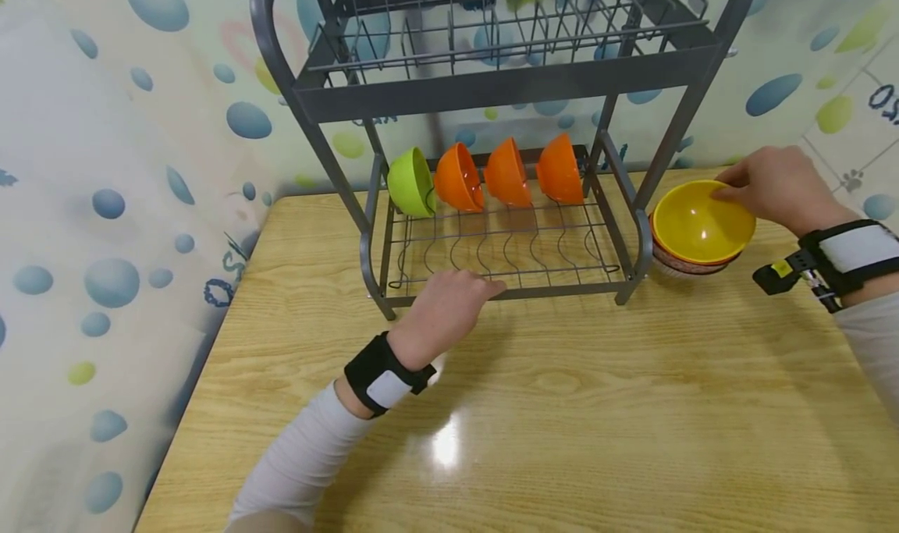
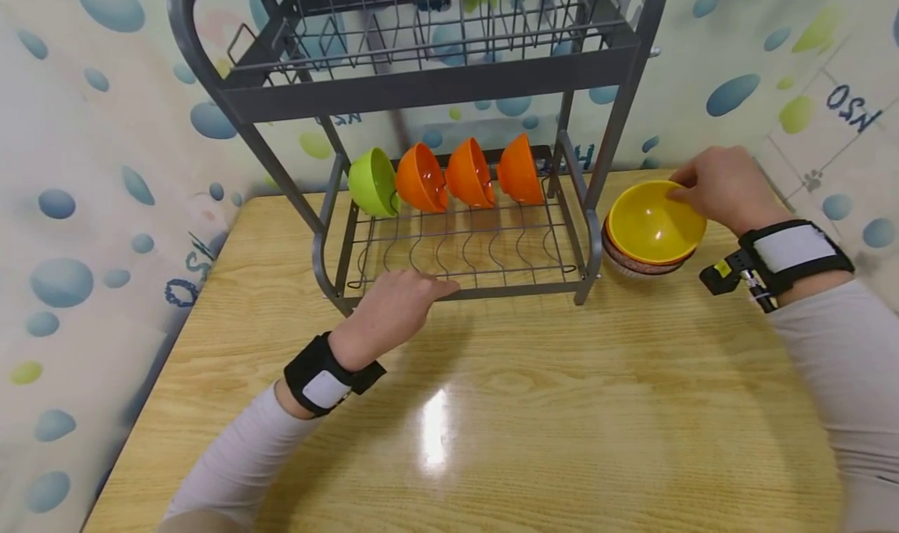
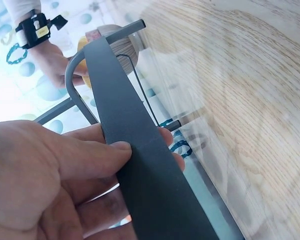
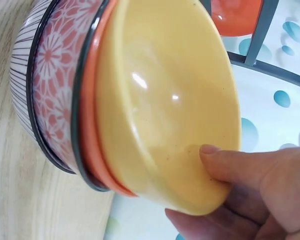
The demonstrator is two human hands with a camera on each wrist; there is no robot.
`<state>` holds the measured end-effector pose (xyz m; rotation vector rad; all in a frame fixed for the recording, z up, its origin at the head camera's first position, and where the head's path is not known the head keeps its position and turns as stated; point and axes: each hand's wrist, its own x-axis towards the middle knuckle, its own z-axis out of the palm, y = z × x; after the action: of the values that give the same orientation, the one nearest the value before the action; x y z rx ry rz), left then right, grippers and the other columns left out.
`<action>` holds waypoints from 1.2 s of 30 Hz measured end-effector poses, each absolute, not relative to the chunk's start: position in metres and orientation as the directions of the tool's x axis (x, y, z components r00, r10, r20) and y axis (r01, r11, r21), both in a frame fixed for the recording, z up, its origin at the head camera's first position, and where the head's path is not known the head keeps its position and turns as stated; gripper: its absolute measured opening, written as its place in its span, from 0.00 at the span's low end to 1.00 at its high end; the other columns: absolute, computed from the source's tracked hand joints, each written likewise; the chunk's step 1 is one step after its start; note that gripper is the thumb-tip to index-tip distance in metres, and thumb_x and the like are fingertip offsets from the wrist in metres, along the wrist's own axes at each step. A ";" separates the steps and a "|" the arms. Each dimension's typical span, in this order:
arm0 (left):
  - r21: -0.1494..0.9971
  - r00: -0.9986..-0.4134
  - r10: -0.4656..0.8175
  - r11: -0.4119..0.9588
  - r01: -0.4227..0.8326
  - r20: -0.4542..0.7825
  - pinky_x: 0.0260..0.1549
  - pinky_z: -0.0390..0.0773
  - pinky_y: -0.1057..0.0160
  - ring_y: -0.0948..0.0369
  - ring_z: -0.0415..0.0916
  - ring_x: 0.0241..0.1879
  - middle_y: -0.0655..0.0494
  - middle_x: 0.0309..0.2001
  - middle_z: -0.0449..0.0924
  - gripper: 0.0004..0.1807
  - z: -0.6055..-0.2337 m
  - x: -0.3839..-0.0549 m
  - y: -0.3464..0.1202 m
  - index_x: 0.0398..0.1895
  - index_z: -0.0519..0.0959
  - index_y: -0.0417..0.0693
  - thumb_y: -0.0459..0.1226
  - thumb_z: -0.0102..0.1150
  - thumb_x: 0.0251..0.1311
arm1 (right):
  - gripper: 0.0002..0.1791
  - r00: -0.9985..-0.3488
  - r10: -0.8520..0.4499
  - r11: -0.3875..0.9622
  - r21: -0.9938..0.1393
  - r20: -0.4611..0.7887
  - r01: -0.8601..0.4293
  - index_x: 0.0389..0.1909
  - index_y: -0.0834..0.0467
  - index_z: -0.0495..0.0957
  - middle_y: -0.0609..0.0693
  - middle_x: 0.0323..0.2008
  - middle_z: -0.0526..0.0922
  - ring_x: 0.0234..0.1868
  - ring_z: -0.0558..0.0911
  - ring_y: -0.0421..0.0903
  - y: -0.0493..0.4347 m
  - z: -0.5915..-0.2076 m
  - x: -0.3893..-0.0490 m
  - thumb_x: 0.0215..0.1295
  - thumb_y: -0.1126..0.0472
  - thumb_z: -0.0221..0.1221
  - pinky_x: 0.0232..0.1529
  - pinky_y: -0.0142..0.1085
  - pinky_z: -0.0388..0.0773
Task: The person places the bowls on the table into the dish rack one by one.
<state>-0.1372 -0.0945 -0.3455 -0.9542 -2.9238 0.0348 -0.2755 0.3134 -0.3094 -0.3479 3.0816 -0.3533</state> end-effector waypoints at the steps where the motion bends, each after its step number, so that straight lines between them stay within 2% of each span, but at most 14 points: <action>1: -0.041 -0.804 0.591 0.807 0.590 0.059 0.11 0.54 0.71 0.67 0.55 0.17 0.59 0.22 0.77 0.29 -0.346 -0.137 -0.094 0.52 0.82 0.58 0.20 0.45 0.57 | 0.20 -0.974 -0.226 0.949 -0.221 0.008 -0.222 0.48 0.76 0.77 0.69 0.30 0.82 0.27 0.73 0.53 0.314 -0.308 -0.275 0.64 0.62 0.58 0.24 0.38 0.67; 6: -0.041 -0.800 0.596 0.803 0.595 0.067 0.11 0.53 0.71 0.67 0.54 0.17 0.60 0.20 0.74 0.29 -0.347 -0.138 -0.094 0.52 0.82 0.58 0.20 0.45 0.57 | 0.20 -0.972 -0.234 0.956 -0.177 0.019 -0.234 0.47 0.76 0.77 0.68 0.27 0.82 0.25 0.73 0.52 0.314 -0.302 -0.270 0.64 0.61 0.58 0.23 0.37 0.67; 18: -0.023 -0.799 0.597 0.802 0.597 0.069 0.11 0.55 0.71 0.67 0.58 0.17 0.59 0.22 0.77 0.29 -0.347 -0.138 -0.091 0.51 0.82 0.58 0.20 0.45 0.56 | 0.24 -0.975 -0.214 0.960 -0.172 0.069 -0.222 0.48 0.77 0.76 0.65 0.25 0.79 0.25 0.70 0.52 0.317 -0.283 -0.233 0.68 0.57 0.54 0.24 0.37 0.64; 23: -0.017 -0.803 0.592 0.806 0.592 0.069 0.11 0.53 0.71 0.67 0.60 0.17 0.58 0.25 0.81 0.31 -0.348 -0.139 -0.091 0.53 0.82 0.59 0.19 0.45 0.56 | 0.26 -0.983 -0.185 0.955 -0.232 0.008 -0.182 0.50 0.76 0.75 0.65 0.26 0.81 0.24 0.71 0.51 0.314 -0.275 -0.216 0.68 0.54 0.55 0.23 0.34 0.65; 28: 0.008 -0.810 0.582 0.812 0.584 0.074 0.12 0.51 0.71 0.66 0.58 0.17 0.57 0.28 0.83 0.32 -0.349 -0.139 -0.092 0.54 0.81 0.58 0.19 0.43 0.55 | 0.24 -0.979 -0.199 0.946 -0.272 -0.044 -0.179 0.51 0.76 0.75 0.65 0.28 0.82 0.23 0.72 0.49 0.302 -0.271 -0.202 0.67 0.57 0.57 0.21 0.31 0.68; 33: 0.004 -0.821 0.566 0.823 0.568 0.079 0.12 0.50 0.70 0.66 0.56 0.17 0.56 0.32 0.86 0.31 -0.350 -0.137 -0.095 0.54 0.81 0.58 0.20 0.45 0.55 | 0.22 -0.965 -0.245 0.924 -0.324 -0.096 -0.202 0.50 0.74 0.77 0.58 0.25 0.82 0.22 0.72 0.48 0.286 -0.272 -0.194 0.64 0.59 0.59 0.22 0.32 0.68; 36: 0.001 -0.816 0.571 0.819 0.573 0.095 0.12 0.50 0.71 0.66 0.55 0.16 0.56 0.31 0.85 0.29 -0.351 -0.137 -0.094 0.53 0.82 0.57 0.20 0.46 0.56 | 0.21 -0.956 -0.272 0.908 -0.359 -0.115 -0.215 0.49 0.72 0.79 0.52 0.23 0.81 0.22 0.72 0.47 0.278 -0.276 -0.188 0.62 0.60 0.61 0.22 0.32 0.68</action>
<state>-0.1369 -0.0943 -0.3507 -0.9170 -2.9100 -0.0454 -0.1884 0.2784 -0.2760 -0.3737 2.9096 -0.5193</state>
